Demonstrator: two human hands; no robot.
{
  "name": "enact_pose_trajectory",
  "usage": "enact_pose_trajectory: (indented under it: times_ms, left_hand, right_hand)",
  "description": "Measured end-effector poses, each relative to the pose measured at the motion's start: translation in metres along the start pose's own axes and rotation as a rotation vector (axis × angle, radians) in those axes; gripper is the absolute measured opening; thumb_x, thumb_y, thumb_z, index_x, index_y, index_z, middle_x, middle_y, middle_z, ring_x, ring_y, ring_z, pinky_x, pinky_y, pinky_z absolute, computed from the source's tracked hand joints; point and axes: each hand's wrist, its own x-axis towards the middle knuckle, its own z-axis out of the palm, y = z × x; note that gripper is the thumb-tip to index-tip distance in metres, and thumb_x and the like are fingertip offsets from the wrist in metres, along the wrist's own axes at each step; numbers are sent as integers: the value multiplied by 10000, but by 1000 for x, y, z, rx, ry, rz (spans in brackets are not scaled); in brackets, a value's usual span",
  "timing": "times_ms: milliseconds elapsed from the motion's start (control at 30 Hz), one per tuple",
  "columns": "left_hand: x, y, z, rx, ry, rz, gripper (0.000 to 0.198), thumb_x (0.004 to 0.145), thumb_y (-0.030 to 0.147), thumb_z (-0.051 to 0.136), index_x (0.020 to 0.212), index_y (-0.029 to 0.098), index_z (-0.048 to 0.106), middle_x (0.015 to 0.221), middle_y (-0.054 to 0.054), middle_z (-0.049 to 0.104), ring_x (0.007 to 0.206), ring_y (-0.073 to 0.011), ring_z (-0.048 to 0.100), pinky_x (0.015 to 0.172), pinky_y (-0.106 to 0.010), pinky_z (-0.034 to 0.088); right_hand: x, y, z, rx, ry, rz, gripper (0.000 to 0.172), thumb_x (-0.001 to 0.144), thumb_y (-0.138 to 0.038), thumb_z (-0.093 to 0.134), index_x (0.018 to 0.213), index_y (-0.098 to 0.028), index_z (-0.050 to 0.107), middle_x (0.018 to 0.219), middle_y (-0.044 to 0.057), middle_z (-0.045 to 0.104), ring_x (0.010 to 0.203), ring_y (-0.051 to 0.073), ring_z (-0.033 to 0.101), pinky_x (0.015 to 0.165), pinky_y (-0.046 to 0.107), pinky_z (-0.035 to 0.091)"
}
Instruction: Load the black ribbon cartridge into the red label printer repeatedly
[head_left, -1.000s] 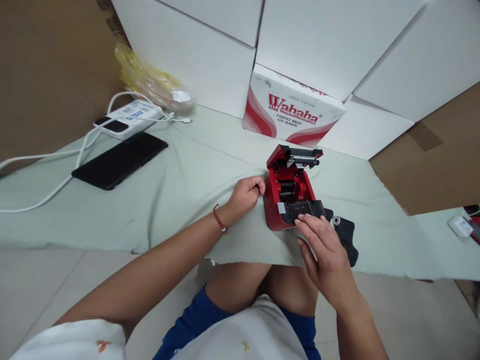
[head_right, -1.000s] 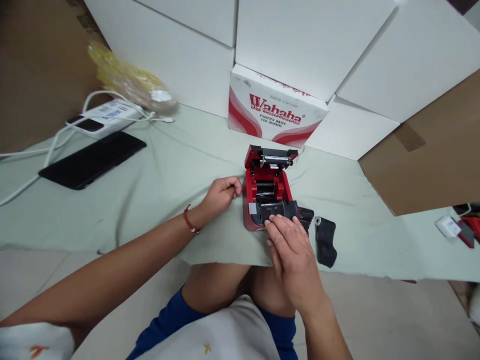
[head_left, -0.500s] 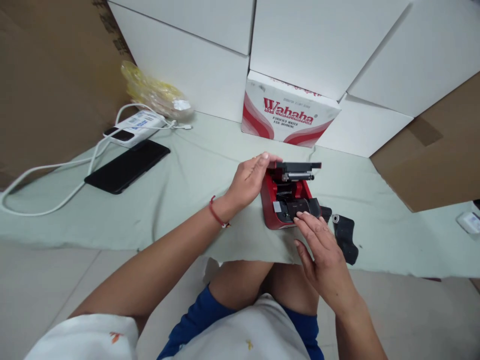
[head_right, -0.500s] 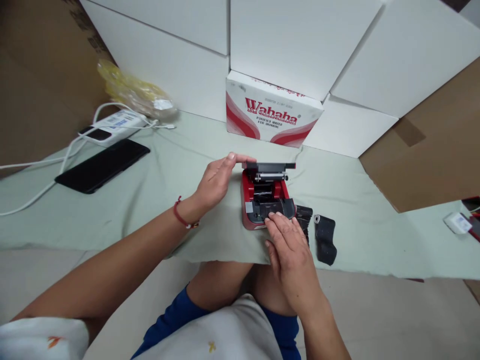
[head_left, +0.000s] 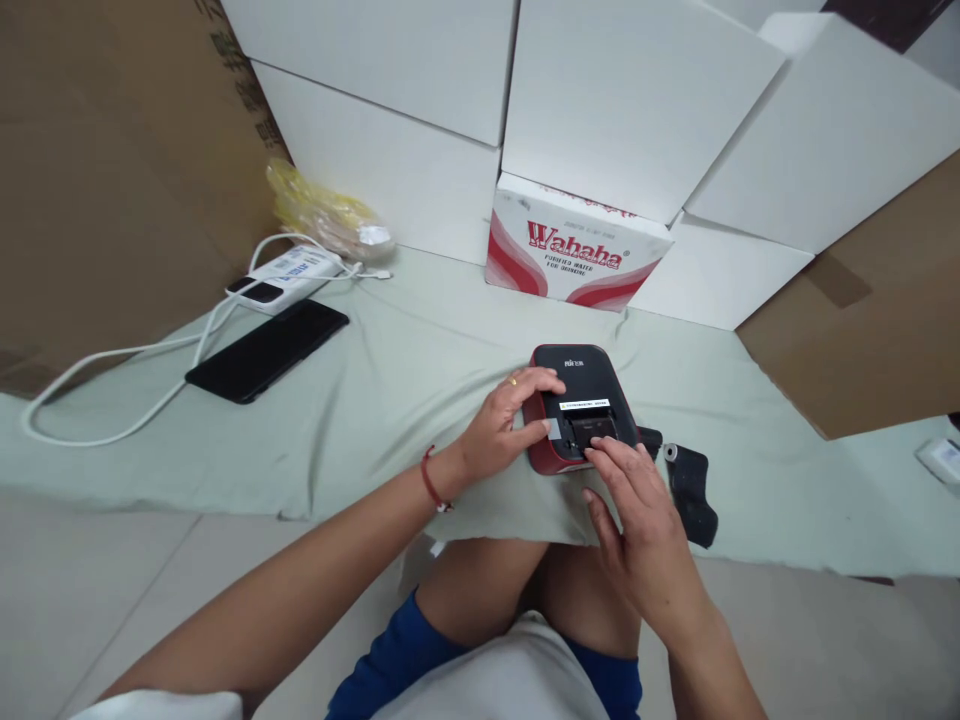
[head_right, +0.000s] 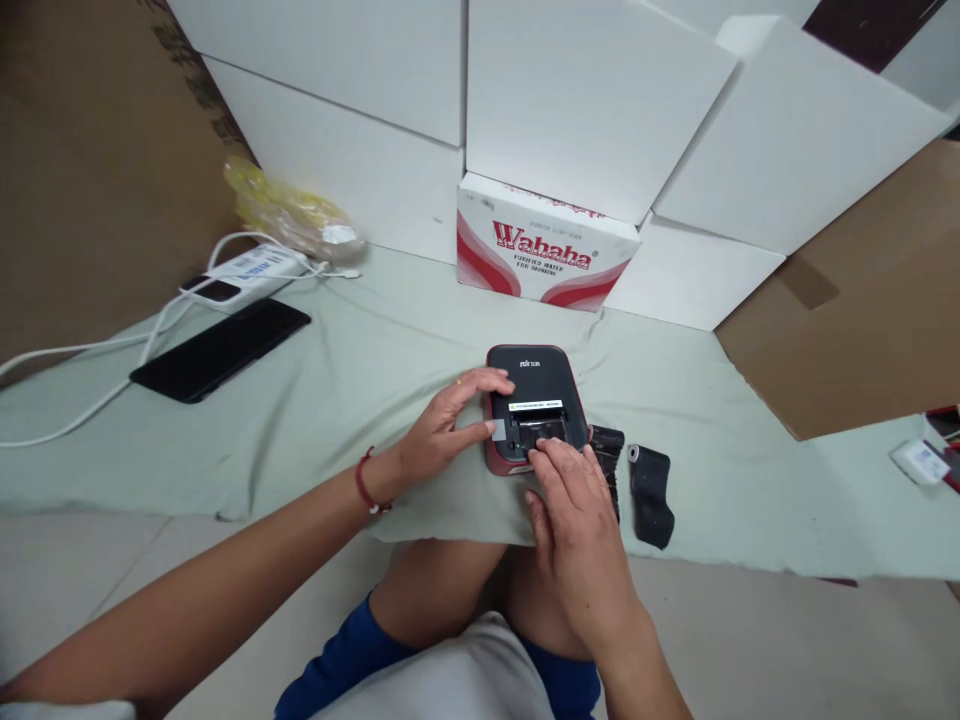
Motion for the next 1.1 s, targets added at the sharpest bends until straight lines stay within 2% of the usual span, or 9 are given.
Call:
enact_pose_trajectory:
  times_ms: [167, 233, 333, 433, 667, 800, 900, 1000, 1100]
  left_hand:
    - [-5, -10, 19, -334, 168, -305, 1060, 723, 279, 769, 1631, 292, 222, 1743, -52, 183, 1624, -329, 116, 1344, -482, 93]
    - [-7, -12, 25, -483, 160, -413, 1176, 707, 251, 752, 1663, 296, 68, 1759, -40, 136, 1631, -330, 92, 1344, -469, 106]
    - [-9, -11, 28, -558, 153, -480, 1200, 717, 227, 733, 1668, 295, 4, 1770, -29, 81, 1635, -318, 86, 1342, -450, 134]
    - [-11, -7, 28, -549, 146, -476, 1164, 744, 255, 739, 1670, 290, 34, 1773, -26, 54, 1638, -308, 72, 1346, -441, 138]
    - [-14, 0, 23, -545, 172, -548, 1041, 740, 314, 782, 1623, 234, 236, 1738, -74, 221, 1605, -292, 220, 1338, -439, 180]
    - [0, -7, 8, -483, 359, -617, 730, 754, 335, 744, 1423, 215, 479, 1652, -94, 384, 1539, -257, 347, 1280, -405, 277]
    - [16, -16, -6, -406, 483, -646, 276, 737, 213, 587, 1010, 182, 618, 1162, -85, 693, 1071, -184, 649, 947, -319, 502]
    - [22, -28, -13, -317, 426, -604, 134, 591, 131, 444, 690, 188, 513, 636, 13, 546, 589, -102, 479, 592, -238, 368]
    - [17, -39, -10, -276, 331, -581, 62, 527, 148, 395, 557, 199, 413, 488, 48, 372, 488, -89, 303, 523, -245, 219]
  right_hand:
    - [-4, -1, 3, 18, -7, 19, 551, 1003, -118, 520, 1531, -240, 425, 1504, 112, 582, 1435, 225, 513, 1266, 559, 343]
    - [-6, 0, 3, 20, -13, 22, 571, 1002, -109, 519, 1545, -246, 408, 1520, 106, 573, 1446, 218, 503, 1273, 553, 333]
    - [-6, 1, 3, 29, -15, 18, 573, 999, -106, 524, 1543, -251, 415, 1516, 102, 579, 1438, 215, 514, 1277, 553, 325]
    - [-5, 2, 2, 42, -12, 14, 573, 999, -111, 527, 1542, -257, 418, 1513, 104, 583, 1433, 222, 521, 1270, 561, 335]
    - [-4, 4, 4, 68, 10, 16, 562, 997, -112, 536, 1532, -260, 443, 1481, 104, 595, 1414, 234, 533, 1253, 558, 363]
    - [6, 8, 0, 81, 26, -6, 449, 992, -128, 570, 1430, -222, 543, 1401, 100, 642, 1345, 215, 579, 1259, 521, 355]
    - [18, 13, -12, 105, 62, -12, 367, 986, -137, 586, 1343, -217, 603, 1332, 92, 679, 1279, 210, 623, 1245, 500, 376]
    - [29, 18, -30, 111, 142, 9, 309, 980, -135, 590, 1270, -223, 650, 1273, 82, 711, 1211, 209, 661, 1221, 491, 401]
    - [46, 29, -44, 119, 204, 66, 222, 979, -158, 606, 1161, -244, 699, 1168, 55, 751, 1124, 204, 698, 1115, 429, 492]
